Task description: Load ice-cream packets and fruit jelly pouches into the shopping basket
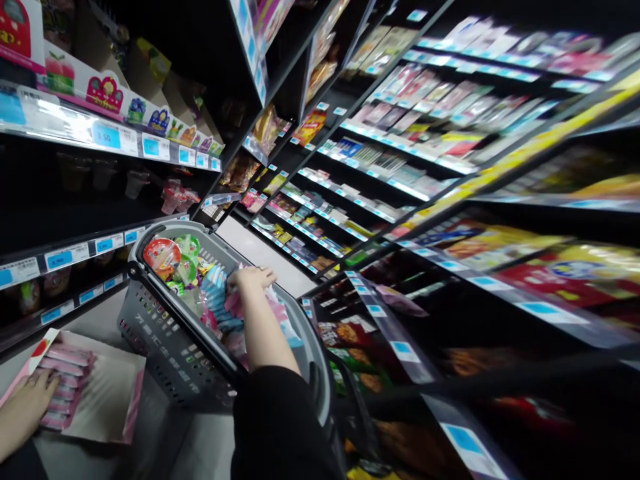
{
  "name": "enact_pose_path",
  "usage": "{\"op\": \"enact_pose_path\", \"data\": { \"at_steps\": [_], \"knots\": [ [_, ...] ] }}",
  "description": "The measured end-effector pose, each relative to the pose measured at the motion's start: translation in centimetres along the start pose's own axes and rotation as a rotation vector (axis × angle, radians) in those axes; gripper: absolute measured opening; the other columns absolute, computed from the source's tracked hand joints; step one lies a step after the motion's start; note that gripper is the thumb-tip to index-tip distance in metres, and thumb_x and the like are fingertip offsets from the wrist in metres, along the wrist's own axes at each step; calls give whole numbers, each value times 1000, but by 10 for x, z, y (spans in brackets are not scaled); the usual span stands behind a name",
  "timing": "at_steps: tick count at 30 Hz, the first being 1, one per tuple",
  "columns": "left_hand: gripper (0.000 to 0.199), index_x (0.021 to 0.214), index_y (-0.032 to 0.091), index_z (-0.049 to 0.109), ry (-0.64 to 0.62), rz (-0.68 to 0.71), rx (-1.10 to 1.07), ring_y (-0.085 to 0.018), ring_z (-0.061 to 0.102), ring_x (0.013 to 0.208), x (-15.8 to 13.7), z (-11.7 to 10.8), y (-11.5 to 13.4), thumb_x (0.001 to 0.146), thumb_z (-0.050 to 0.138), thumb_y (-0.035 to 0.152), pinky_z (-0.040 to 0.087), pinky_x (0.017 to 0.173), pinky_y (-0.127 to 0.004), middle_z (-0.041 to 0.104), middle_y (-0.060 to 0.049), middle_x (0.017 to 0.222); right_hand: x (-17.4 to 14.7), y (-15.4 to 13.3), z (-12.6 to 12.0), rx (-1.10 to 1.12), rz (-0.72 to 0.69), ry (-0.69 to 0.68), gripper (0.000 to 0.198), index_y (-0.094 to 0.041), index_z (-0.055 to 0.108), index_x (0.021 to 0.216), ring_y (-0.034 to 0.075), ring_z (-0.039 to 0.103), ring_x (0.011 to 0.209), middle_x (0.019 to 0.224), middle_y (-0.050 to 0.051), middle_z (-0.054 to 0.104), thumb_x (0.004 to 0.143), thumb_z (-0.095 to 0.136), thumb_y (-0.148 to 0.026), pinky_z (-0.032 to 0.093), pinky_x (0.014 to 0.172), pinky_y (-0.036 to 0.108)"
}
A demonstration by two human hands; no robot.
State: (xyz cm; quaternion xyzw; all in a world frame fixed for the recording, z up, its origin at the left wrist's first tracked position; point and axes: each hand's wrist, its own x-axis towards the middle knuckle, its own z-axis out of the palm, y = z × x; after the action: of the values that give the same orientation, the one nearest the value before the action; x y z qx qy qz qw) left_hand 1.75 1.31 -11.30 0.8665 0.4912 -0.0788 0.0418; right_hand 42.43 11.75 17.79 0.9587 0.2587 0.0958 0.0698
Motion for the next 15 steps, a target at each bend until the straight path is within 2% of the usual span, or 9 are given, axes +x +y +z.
{"op": "enact_pose_path", "data": {
  "at_steps": [2, 6, 9, 15],
  "knots": [
    [72, 126, 12, 50, 42, -18, 28, -28, 50, 109, -1, -1, 1, 67, 16, -13, 32, 91, -39, 45, -21, 128, 3, 4, -1, 13, 10, -24, 79, -9, 36, 133, 33, 19, 127, 138, 19, 28, 68, 55, -50, 20, 99, 47],
    [70, 126, 13, 50, 50, -3, 26, -30, 50, 109, -3, -1, 2, 71, 15, -11, 32, 90, -41, 44, -19, 129, 4, 15, -3, 66, 18, -110, 83, -14, 29, 136, 33, 22, 127, 138, 18, 29, 72, 42, -65, 21, 99, 49],
    [71, 127, 14, 48, 20, 18, 18, -28, 54, 104, -6, -3, 3, 69, 17, -11, 33, 89, -42, 46, -19, 127, -1, 13, -5, 84, 9, -97, 87, -14, 27, 137, 33, 22, 127, 139, 18, 28, 72, 40, -69, 23, 98, 49],
    [60, 124, 9, 52, 75, 9, 30, -33, 43, 118, -11, -5, 3, 77, 16, -4, 30, 94, -44, 46, -20, 128, -19, -4, -15, 57, -35, 10, 86, -13, 31, 134, 35, 24, 125, 137, 18, 29, 68, 50, -64, 26, 97, 48]
  ]
}}
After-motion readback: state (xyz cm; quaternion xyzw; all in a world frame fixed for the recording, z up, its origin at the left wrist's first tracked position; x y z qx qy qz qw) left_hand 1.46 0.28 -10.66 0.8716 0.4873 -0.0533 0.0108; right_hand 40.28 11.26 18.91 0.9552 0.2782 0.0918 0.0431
